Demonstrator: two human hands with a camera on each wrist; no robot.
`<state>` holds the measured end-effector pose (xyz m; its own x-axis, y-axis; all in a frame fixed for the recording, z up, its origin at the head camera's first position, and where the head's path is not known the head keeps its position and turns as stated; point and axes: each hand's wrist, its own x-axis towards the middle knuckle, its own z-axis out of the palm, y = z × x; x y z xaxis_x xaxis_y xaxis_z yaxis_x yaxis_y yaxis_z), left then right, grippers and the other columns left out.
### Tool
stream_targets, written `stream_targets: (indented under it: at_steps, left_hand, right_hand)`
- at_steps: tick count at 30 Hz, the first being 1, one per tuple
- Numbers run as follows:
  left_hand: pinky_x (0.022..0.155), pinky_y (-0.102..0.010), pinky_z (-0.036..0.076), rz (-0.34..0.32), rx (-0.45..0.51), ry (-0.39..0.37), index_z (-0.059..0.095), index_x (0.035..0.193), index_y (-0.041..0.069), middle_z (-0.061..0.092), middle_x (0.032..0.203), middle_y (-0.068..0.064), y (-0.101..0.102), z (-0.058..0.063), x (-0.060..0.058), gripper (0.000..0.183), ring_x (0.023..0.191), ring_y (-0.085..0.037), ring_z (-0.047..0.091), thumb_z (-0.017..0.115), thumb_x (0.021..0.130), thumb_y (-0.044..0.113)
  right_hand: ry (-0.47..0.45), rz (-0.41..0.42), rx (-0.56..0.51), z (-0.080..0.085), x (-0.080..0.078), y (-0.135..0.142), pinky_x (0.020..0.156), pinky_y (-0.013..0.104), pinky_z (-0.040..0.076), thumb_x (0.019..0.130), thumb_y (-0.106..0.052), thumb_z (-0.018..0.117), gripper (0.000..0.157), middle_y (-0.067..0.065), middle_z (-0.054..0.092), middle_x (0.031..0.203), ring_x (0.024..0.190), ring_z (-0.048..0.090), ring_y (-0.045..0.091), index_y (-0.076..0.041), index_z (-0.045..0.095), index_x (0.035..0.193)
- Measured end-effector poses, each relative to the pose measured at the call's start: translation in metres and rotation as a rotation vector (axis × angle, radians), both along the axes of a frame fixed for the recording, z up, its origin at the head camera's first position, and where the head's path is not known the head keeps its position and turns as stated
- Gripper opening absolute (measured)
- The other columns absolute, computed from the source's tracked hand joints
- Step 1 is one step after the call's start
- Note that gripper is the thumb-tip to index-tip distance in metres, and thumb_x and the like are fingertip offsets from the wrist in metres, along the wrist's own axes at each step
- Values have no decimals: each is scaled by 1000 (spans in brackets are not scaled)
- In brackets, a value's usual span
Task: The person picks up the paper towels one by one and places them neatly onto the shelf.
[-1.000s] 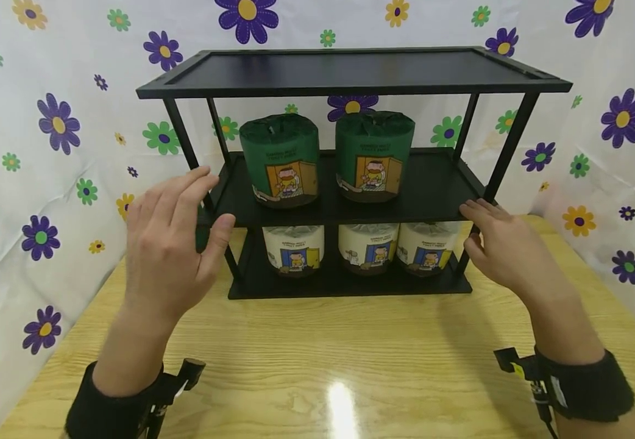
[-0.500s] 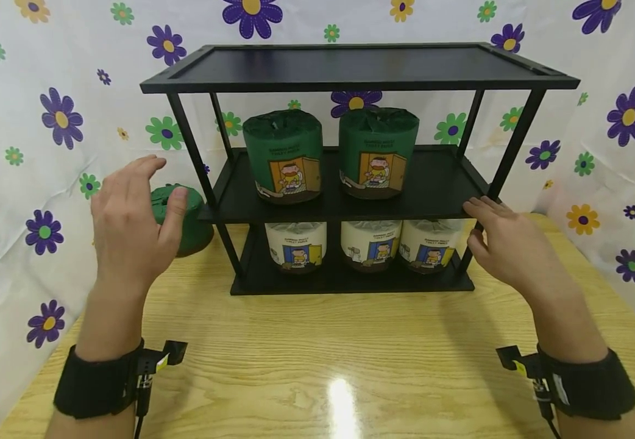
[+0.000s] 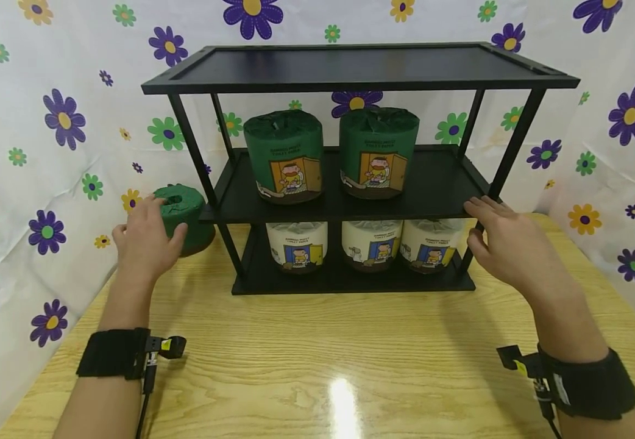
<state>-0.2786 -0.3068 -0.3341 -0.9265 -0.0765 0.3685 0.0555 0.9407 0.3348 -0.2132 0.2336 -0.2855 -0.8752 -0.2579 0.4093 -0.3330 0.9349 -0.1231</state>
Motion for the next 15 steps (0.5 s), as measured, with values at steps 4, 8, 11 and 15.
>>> stream_targets:
  at_steps: [4, 8, 11, 15]
  left_hand:
    - [105, -77, 17, -19, -16, -107, 24, 153, -5, 17, 162, -28, -11, -16, -7, 71, 147, -49, 17, 51, 99, 32]
    - [107, -78, 16, -33, -30, -130, 26, 153, -3, 22, 161, -28, -16, -27, -13, 66, 149, -48, 15, 51, 100, 28]
    - [106, -76, 19, -20, -17, -126, 30, 151, 0, 30, 157, -28, -19, -33, -17, 60, 146, -48, 21, 52, 100, 23]
    - [103, -75, 25, -9, -12, -119, 30, 151, 0, 31, 156, -29, -21, -36, -19, 60, 142, -50, 27, 52, 99, 20]
  right_hand:
    - [-6, 2, 1, 0, 0, 0, 102, 64, 42, 93, -7, 50, 43, 30, 55, 138, 131, 49, 49, 8, 57, 133]
    - [-14, 0, -3, 0, 0, 0, 101, 63, 44, 93, -7, 51, 43, 30, 55, 139, 132, 49, 49, 8, 57, 133]
    - [-17, -5, -3, 0, 0, 0, 100, 63, 44, 93, -7, 51, 43, 30, 54, 139, 132, 48, 49, 8, 57, 134]
    - [-22, -10, 4, 1, 1, 0, 102, 63, 43, 94, -7, 50, 44, 30, 54, 140, 133, 48, 49, 8, 56, 134]
